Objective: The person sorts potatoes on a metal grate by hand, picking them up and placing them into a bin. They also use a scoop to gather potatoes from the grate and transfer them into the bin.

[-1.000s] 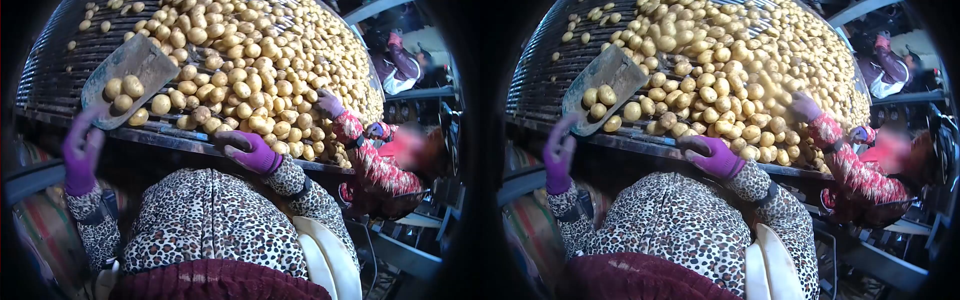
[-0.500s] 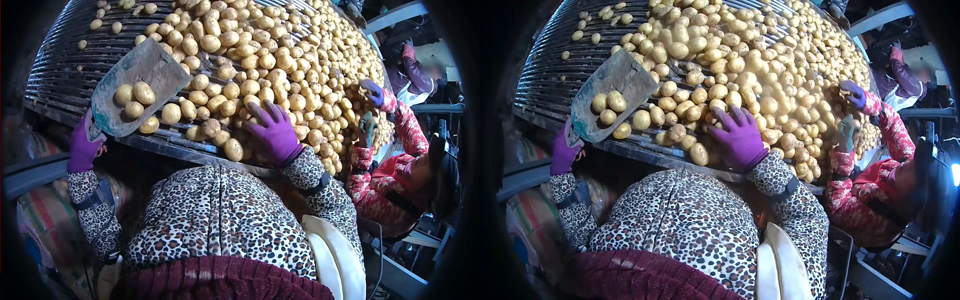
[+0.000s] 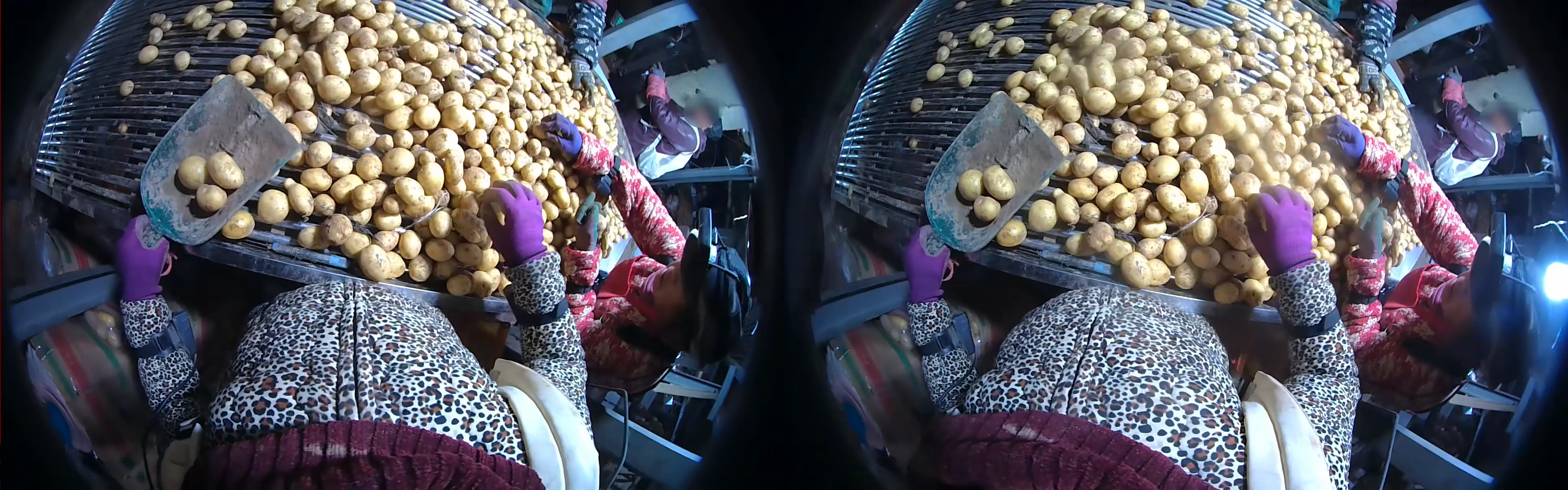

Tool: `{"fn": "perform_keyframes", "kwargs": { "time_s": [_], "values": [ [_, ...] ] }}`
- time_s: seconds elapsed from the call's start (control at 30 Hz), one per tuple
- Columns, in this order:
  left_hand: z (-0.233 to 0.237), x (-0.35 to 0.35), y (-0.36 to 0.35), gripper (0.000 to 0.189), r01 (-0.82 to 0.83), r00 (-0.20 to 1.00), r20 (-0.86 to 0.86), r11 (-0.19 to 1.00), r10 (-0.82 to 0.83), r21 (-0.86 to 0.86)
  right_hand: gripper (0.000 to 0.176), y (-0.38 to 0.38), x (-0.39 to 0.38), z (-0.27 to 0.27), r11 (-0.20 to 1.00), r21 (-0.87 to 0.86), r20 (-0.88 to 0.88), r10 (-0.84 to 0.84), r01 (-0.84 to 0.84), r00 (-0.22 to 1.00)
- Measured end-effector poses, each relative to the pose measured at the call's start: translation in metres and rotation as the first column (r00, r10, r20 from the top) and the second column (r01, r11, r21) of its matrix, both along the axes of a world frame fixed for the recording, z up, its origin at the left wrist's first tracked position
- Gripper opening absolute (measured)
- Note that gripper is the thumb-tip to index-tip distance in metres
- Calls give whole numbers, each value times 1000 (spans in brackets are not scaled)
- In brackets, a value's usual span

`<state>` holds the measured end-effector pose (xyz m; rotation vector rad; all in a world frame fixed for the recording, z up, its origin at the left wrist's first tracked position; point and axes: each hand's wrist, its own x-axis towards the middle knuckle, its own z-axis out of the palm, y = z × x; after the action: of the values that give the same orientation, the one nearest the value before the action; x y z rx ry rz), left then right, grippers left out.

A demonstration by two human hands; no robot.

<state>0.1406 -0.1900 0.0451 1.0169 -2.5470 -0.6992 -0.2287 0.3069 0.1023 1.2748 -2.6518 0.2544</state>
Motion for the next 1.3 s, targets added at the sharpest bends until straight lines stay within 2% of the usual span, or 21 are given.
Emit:
{"fn": "perform_keyframes", "kwargs": {
  "time_s": [0.03,0.1,0.13,0.23,0.27,0.3,0.33,0.43,0.57,0.63,0.7,0.73,0.77,0.83,0.87,0.9,0.97,1.07,1.2,1.23,1.3],
  "values": [
    [-2,1,2,47,-8,999,-33,1000,8,9,24,-8,2,3,998,-49,10,30,-29,1000],
    [3,-1,8,46,-10,1000,1,996,10,-94,30,-35,9,11,986,-132,88,118,-105,989],
    [6,-4,11,46,-12,1000,14,989,14,-149,38,-47,10,11,987,-101,162,140,-125,977],
    [14,-10,20,44,-87,995,-47,991,93,106,50,-77,2,-8,965,223,238,83,-137,968],
    [5,-5,18,43,-74,988,-127,990,90,124,61,-83,-2,-12,952,269,277,70,-147,958],
    [-5,1,16,40,-87,982,-150,979,116,187,51,-88,-5,-15,933,330,246,59,-141,967],
    [-8,1,18,41,-59,982,-175,996,72,73,51,-92,-4,-15,935,316,255,83,-164,963],
    [-9,1,18,43,-91,979,-174,991,107,99,54,-95,-4,-7,924,320,285,118,-210,951],
    [14,-13,29,45,-97,995,-2,994,97,-49,58,-95,-9,-10,908,382,301,53,-172,952],
    [25,-18,36,47,-71,996,44,995,74,-71,59,-95,-15,-14,936,292,375,78,-198,924],
    [7,-7,27,50,-89,996,-17,996,89,-13,58,-91,-27,-19,965,121,489,144,-231,860],
    [-4,-5,23,51,-92,994,-55,996,93,23,60,-91,-27,-14,985,105,622,42,-137,782],
    [-7,-7,22,51,-87,994,-56,996,89,31,65,-85,-30,-16,978,-147,740,210,-151,639],
    [-1,-8,25,52,-79,995,-56,996,81,43,72,-82,-27,-33,867,-498,813,467,0,347],
    [6,-11,28,52,-88,994,-57,993,93,73,79,-90,-18,-26,787,-607,793,592,108,142],
    [6,-12,29,52,-80,996,-43,996,82,40,85,-96,-13,-26,743,-658,753,650,124,104],
    [7,-11,29,53,-73,997,-15,997,72,-34,85,-111,4,-13,703,-691,718,695,169,47],
    [5,-11,30,51,-49,998,-49,993,44,-111,82,-124,21,8,761,-550,764,625,345,-160],
    [25,-21,43,43,-78,994,-78,997,78,10,80,-145,28,8,802,-458,772,572,383,-276],
    [21,-18,40,42,-76,995,-75,996,73,-39,77,-155,27,8,817,-448,777,556,363,-294],
    [17,-19,39,42,-58,996,-69,989,49,-133,73,-183,27,10,865,-422,856,479,272,-193]
  ]
}}
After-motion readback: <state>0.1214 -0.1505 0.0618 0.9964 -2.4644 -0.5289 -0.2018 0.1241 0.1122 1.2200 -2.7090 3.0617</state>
